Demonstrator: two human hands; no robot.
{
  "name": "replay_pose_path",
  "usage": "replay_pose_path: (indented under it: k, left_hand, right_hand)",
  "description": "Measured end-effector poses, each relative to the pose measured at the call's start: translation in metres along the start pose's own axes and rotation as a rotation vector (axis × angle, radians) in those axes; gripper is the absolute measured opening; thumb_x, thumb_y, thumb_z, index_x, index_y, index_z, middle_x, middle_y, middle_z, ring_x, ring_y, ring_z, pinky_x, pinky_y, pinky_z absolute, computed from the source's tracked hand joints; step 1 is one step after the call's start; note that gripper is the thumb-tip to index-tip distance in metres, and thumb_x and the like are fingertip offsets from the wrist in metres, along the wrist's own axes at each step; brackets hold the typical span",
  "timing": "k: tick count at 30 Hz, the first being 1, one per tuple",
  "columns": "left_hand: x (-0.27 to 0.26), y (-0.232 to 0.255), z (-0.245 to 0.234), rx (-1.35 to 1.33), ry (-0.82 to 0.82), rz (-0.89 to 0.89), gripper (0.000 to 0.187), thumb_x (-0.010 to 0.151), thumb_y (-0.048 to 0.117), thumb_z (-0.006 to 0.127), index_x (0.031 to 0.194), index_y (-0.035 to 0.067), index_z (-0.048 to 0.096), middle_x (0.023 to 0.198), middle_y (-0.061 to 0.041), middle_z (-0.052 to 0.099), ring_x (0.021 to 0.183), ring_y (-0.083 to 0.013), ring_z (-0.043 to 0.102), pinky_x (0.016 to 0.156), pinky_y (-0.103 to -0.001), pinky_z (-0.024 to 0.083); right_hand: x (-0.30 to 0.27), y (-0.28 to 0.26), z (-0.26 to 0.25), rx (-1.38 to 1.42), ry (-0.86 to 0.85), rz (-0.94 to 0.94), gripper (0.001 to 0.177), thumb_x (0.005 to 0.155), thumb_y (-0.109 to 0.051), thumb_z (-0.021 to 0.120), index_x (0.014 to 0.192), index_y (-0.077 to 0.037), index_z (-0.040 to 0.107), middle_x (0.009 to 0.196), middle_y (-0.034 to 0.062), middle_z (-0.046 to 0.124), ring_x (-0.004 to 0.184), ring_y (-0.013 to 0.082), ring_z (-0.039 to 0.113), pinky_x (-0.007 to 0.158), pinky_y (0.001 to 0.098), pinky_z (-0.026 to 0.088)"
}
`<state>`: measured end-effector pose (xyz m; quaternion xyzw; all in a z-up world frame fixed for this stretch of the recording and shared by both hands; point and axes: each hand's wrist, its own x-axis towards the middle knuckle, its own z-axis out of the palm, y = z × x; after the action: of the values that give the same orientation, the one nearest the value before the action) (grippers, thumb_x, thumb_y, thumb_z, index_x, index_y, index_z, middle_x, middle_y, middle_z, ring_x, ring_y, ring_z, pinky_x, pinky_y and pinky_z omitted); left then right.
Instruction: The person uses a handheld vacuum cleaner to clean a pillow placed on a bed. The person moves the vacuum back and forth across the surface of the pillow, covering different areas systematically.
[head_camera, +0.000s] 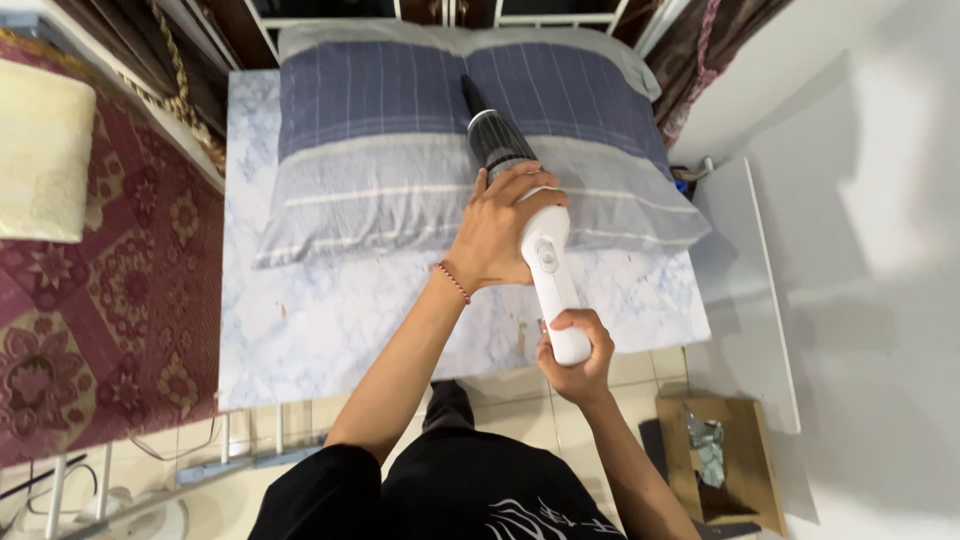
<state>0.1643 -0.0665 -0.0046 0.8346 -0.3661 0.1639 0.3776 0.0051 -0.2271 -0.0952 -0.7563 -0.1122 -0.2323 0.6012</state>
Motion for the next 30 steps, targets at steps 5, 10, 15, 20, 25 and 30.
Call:
replay_pose_path:
  k: [5,10,15,20,25,30]
  left_hand:
    - [-0.037,0.069,-0.001,0.007,0.043,0.009,0.07,0.053,0.042,0.088,0.117,0.019,0.071,0.134,-0.003,0.062,0.138,-0.0327,0.05,0.106,-0.077,0.035]
    - [-0.071,0.122,-0.003,0.017,0.048,-0.027,0.068,0.055,0.044,0.088,0.117,0.02,0.071,0.135,-0.003,0.062,0.139,-0.0313,0.05,0.108,-0.075,0.034]
    - [-0.092,0.148,-0.009,-0.006,0.046,-0.044,0.068,0.056,0.043,0.087,0.117,0.019,0.071,0.135,-0.003,0.061,0.138,-0.031,0.05,0.109,-0.072,0.036]
    - [-0.096,0.143,-0.01,-0.013,0.081,-0.042,0.066,0.056,0.042,0.088,0.116,0.02,0.072,0.136,-0.003,0.062,0.139,-0.0307,0.051,0.109,-0.072,0.036]
    - [-0.086,0.115,-0.009,-0.048,0.096,-0.033,0.065,0.057,0.043,0.088,0.116,0.019,0.072,0.135,-0.002,0.063,0.138,-0.0308,0.051,0.11,-0.071,0.036]
    - [-0.066,0.077,-0.012,-0.079,0.086,-0.029,0.065,0.058,0.043,0.088,0.116,0.019,0.072,0.135,-0.002,0.063,0.139,-0.0305,0.051,0.111,-0.071,0.037]
  right_hand:
    - [-0.061,-0.042,-0.036,0.092,-0.048,0.017,0.037,0.079,0.012,0.067,0.108,-0.006,0.053,0.093,0.0115,0.067,0.069,0.0127,0.069,0.063,0.0282,0.059]
    - [-0.103,-0.078,-0.063,0.065,-0.079,-0.041,0.037,0.076,0.012,0.067,0.106,-0.004,0.053,0.088,0.0098,0.067,0.064,0.0129,0.07,0.062,0.0277,0.059]
    - [-0.12,-0.102,-0.073,0.043,-0.121,-0.07,0.034,0.074,0.009,0.067,0.102,-0.005,0.054,0.082,0.0068,0.066,0.061,0.0118,0.07,0.055,0.0255,0.057]
    - [-0.115,-0.103,-0.07,0.002,-0.165,-0.082,0.034,0.074,0.007,0.069,0.103,-0.007,0.056,0.074,0.0006,0.066,0.057,0.0109,0.07,0.053,0.0246,0.055]
    - [-0.095,-0.094,-0.053,-0.042,-0.158,-0.115,0.035,0.074,0.007,0.069,0.104,-0.008,0.057,0.076,0.0016,0.066,0.057,0.0116,0.069,0.053,0.0252,0.054]
    - [-0.063,-0.079,-0.031,-0.102,-0.136,-0.173,0.035,0.071,0.006,0.069,0.101,-0.009,0.058,0.077,0.0027,0.067,0.055,0.0118,0.067,0.05,0.0258,0.052]
